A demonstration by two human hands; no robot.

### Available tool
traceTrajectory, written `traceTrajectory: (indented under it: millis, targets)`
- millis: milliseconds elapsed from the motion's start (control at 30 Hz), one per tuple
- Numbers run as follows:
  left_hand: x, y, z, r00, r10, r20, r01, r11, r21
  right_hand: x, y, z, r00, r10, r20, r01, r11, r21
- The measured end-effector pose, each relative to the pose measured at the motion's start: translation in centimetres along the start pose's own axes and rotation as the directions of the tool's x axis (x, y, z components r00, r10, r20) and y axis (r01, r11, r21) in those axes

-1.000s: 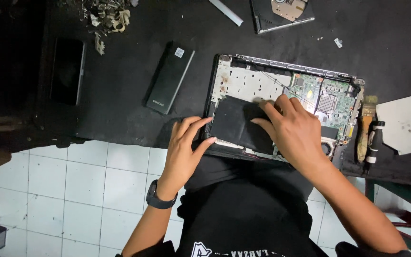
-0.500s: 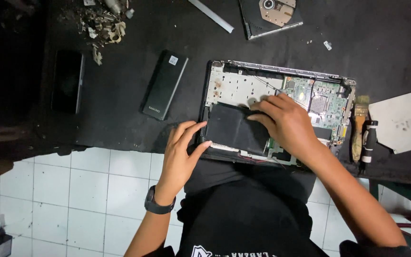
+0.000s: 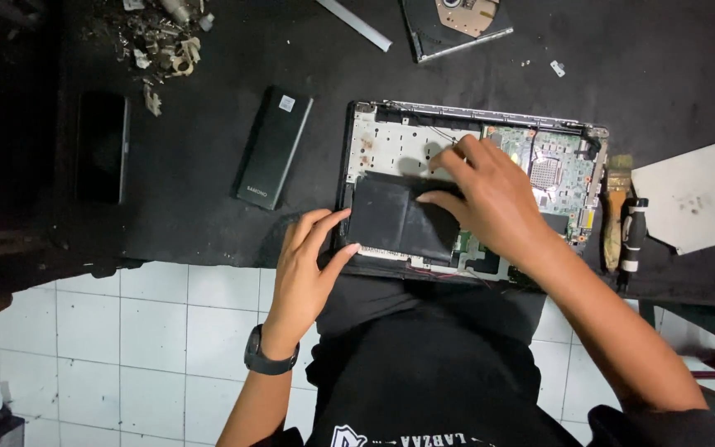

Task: Disassembling a laptop to access internal components by unscrewing parts, disconnecting cables, and removing the battery.

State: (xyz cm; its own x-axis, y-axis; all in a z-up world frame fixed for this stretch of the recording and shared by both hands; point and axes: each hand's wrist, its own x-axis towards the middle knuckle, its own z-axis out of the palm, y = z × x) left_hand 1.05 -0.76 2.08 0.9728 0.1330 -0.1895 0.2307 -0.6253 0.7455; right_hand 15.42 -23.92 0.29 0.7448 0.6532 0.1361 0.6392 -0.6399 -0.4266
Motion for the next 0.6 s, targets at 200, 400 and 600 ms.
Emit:
traceTrajectory:
  millis: [200, 400, 600]
  targets:
    - [0.4, 0.2, -0.2, 0.999, 0.035, 0.007, -0.036, 0.998, 0.057, -1.2, 1.9, -1.5, 0.987, 0.075, -0.145, -0.067, 0.996, 0.057]
    - [1.3, -0.1, 0.5, 0.998, 0.06, -0.025, -0.058, 0.997, 0.049, -0.9, 0.9, -0.7, 0.998, 0.065, -0.008, -0.064, 0.998, 0.028]
    - [1.4, -0.1, 0.7, 0.999, 0.028, -0.024, -0.027, 0.999, 0.027, -0.8, 2.0, 1.0, 0.998, 0.062, -0.014, -0.063, 0.991, -0.118]
